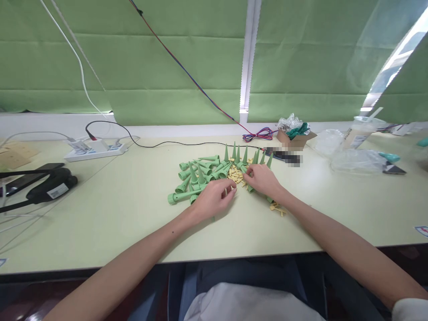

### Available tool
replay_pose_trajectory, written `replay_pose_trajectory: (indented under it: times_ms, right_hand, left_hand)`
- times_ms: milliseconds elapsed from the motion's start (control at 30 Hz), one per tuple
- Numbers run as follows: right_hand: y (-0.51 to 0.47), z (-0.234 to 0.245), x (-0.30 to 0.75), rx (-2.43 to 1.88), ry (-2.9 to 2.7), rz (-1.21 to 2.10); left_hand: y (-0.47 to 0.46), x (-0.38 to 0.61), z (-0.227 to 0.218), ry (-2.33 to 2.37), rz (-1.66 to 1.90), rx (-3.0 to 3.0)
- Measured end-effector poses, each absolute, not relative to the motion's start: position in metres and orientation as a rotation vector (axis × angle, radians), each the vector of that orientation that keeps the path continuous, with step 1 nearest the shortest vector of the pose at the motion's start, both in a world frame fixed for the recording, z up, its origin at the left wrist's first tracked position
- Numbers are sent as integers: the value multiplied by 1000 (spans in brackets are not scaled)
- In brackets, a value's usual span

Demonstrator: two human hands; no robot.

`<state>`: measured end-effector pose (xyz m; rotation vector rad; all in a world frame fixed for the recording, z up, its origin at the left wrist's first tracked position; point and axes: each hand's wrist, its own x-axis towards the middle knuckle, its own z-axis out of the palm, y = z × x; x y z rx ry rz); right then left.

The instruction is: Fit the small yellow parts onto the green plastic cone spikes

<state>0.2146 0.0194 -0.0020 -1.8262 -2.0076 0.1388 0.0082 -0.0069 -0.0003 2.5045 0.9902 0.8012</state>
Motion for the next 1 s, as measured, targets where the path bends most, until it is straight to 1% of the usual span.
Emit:
replay_pose_trajectory:
  times_ms: [233,533,700,1000]
  right_hand:
    - [18,0,214,-1719,-1923,123]
    - [8,0,204,-1325,-1827,213]
    - [2,1,201,-1234,-1858,257]
    - [0,-2,200,-1077,-1907,343]
  left_hand:
    - [-7,8,0,973,785,2513]
    - [-6,7,-1,1045,820,2465]
    - [-5,8,0,1076,868,2429]
    - [-7,8,6,1094,925,2115]
